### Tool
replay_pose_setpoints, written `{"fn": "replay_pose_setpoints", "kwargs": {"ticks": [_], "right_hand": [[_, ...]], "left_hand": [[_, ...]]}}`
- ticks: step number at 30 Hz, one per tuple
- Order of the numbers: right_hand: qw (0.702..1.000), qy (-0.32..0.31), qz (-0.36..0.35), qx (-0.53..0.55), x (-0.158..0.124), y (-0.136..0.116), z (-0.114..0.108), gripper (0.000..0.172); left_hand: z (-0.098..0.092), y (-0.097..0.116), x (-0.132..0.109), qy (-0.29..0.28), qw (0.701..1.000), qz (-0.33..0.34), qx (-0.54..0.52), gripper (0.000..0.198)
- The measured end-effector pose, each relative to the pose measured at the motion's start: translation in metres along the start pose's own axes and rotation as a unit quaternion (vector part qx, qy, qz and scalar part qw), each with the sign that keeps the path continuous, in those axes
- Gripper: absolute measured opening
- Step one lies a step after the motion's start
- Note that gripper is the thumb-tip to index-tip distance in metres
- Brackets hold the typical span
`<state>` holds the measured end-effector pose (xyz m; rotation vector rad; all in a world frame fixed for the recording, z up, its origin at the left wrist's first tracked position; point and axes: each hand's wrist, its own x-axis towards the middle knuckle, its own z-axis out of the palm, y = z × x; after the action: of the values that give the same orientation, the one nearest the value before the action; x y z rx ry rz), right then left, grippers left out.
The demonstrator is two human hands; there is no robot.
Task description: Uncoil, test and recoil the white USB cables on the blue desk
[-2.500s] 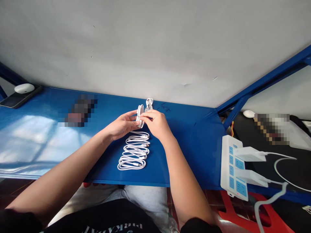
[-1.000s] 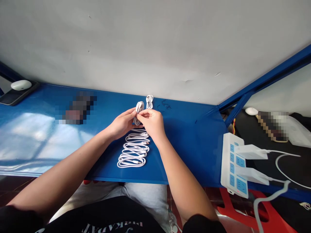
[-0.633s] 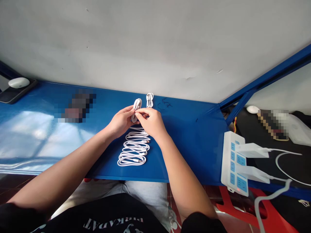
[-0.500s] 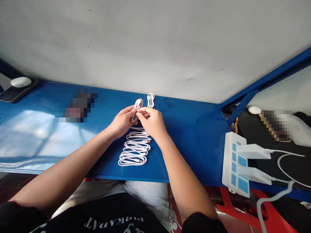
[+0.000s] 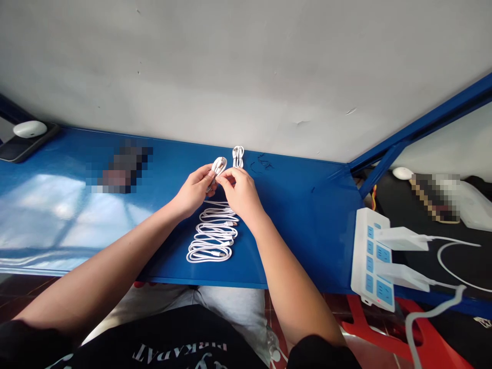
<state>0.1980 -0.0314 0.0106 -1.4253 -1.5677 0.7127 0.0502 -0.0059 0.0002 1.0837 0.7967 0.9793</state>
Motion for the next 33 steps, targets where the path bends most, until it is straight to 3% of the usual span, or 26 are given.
{"fn": "replay_pose_setpoints", "kwargs": {"ticks": [4, 8, 12, 16, 21, 33], "right_hand": [[0.994, -0.032, 0.033, 0.099, 0.002, 0.0, 0.001, 0.023], [0.977, -0.03, 0.054, 0.206, 0.002, -0.006, 0.001, 0.032], [0.964, -0.018, 0.063, 0.258, 0.0, -0.01, 0.002, 0.039], [0.965, -0.024, 0.074, 0.252, 0.001, -0.008, 0.001, 0.048], [0.976, -0.011, 0.052, 0.209, 0.003, -0.003, -0.005, 0.047], [0.983, 0.078, 0.038, 0.159, 0.0, -0.006, 0.006, 0.026]], "left_hand": [[-0.006, 0.011, 0.0, -0.038, 0.992, -0.073, -0.097, 0.012], [-0.014, 0.023, -0.002, -0.122, 0.957, -0.148, -0.22, 0.008], [-0.017, 0.03, -0.003, -0.163, 0.926, -0.179, -0.289, 0.014], [-0.016, 0.031, -0.005, -0.17, 0.925, -0.187, -0.285, 0.016], [-0.016, 0.029, -0.004, -0.171, 0.931, -0.187, -0.263, 0.01], [-0.008, 0.017, -0.002, -0.102, 0.964, -0.125, -0.211, 0.008]]}}
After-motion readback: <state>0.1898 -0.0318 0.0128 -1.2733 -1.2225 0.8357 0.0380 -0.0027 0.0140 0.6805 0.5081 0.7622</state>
